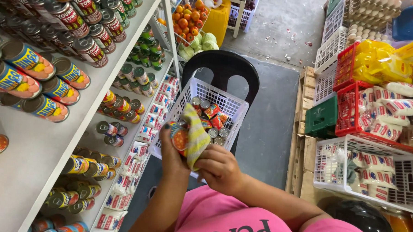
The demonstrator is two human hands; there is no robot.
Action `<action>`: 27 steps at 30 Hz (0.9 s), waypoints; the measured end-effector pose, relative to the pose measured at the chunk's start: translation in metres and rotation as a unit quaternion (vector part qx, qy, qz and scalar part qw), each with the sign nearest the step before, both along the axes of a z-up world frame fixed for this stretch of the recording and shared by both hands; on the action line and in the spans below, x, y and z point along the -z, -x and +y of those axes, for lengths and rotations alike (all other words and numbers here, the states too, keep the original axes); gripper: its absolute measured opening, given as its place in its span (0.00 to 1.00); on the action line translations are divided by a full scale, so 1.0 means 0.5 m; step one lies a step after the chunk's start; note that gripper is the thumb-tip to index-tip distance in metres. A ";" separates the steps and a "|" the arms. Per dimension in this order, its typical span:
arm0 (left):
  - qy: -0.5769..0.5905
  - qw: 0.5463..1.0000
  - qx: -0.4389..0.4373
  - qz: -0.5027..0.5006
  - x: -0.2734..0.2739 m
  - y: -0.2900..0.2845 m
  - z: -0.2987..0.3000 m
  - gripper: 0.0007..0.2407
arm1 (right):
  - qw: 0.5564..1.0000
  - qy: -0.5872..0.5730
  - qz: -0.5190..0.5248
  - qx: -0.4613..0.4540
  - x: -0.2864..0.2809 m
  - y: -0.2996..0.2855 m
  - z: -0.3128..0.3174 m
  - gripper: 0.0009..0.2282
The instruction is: The recorder wipes canned food items with a cloth and stacks them neatly on the shelves.
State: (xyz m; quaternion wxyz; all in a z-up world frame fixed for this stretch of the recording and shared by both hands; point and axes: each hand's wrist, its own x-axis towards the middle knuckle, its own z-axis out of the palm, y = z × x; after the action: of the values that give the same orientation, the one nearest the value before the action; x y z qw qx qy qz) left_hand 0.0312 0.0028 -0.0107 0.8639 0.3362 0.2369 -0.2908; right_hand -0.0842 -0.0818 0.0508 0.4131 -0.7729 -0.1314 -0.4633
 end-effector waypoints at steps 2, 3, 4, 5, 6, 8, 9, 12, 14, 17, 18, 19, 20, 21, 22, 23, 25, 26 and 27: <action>-0.014 0.999 -0.026 -0.024 -0.018 0.021 -0.003 0.20 | 1.000 -0.024 -0.006 -0.003 -0.020 -0.006 -0.009 0.04; -0.028 0.997 -0.050 -0.047 -0.028 0.030 -0.006 0.17 | 0.999 -0.048 -0.011 -0.005 -0.030 -0.011 -0.015 0.05; -0.027 0.997 -0.050 -0.050 -0.003 0.021 -0.003 0.17 | 0.999 -0.047 -0.014 -0.005 -0.032 -0.014 -0.019 0.05; 0.000 1.000 -0.020 -0.018 0.021 0.013 -0.001 0.18 | 0.999 -0.033 -0.026 0.014 -0.033 -0.017 -0.024 0.05; 0.027 0.999 0.012 0.015 0.046 0.008 0.002 0.20 | 0.998 -0.019 -0.038 0.035 -0.035 -0.017 -0.028 0.05; 0.034 0.999 0.001 0.014 -0.004 0.002 0.003 0.20 | 0.999 -0.010 -0.033 0.022 -0.027 -0.011 -0.023 0.04; 0.041 0.999 -0.011 0.014 -0.028 0.000 0.004 0.20 | 1.000 -0.001 -0.027 0.009 -0.022 -0.008 -0.021 0.04; 0.082 0.994 -0.016 -0.069 -0.065 0.025 0.019 0.15 | 0.993 0.068 0.082 -0.057 -0.042 0.027 -0.005 0.10; 0.058 0.997 -0.020 -0.057 -0.069 0.033 0.013 0.19 | 0.996 0.045 0.070 -0.044 -0.045 0.023 -0.014 0.09; 0.048 0.998 -0.006 -0.028 -0.062 0.035 0.010 0.21 | 0.998 0.018 0.064 -0.006 -0.049 0.021 -0.021 0.09; 0.062 0.998 0.013 -0.011 -0.059 0.035 0.010 0.20 | 0.997 0.013 0.070 0.022 -0.051 0.022 -0.023 0.08; 0.062 0.998 0.013 -0.013 -0.063 0.030 0.011 0.20 | 0.997 0.013 0.068 0.022 -0.047 0.022 -0.022 0.08; 0.082 0.996 0.008 -0.032 -0.064 0.027 0.013 0.19 | 0.997 0.033 0.071 0.024 -0.041 0.025 -0.020 0.09; 0.102 0.994 0.002 -0.051 -0.066 0.024 0.015 0.17 | 0.996 0.053 0.074 0.025 -0.035 0.027 -0.018 0.09; 0.103 0.993 0.001 -0.051 -0.054 0.021 0.014 0.17 | 0.995 0.054 0.074 0.024 -0.036 0.030 -0.011 0.09; 0.117 0.992 0.022 -0.049 -0.042 0.018 0.014 0.19 | 0.996 0.066 0.068 0.004 -0.037 0.033 -0.005 0.09; 0.129 0.990 0.042 -0.047 -0.038 0.024 0.012 0.22 | 0.995 0.077 0.061 -0.018 -0.038 0.036 -0.001 0.09; 0.092 0.995 0.005 -0.046 -0.046 0.030 0.009 0.18 | 0.996 0.068 0.050 -0.008 -0.038 0.033 -0.005 0.09; 0.054 0.997 -0.032 -0.044 -0.053 0.036 0.006 0.16 | 0.998 0.059 0.038 0.002 -0.038 0.030 -0.010 0.09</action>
State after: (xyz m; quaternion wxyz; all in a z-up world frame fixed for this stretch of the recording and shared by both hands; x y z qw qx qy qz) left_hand 0.0133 0.0057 0.0160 0.8991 0.2942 0.1931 -0.2604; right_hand -0.0992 -0.0868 0.0698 0.3704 -0.8134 -0.1409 -0.4257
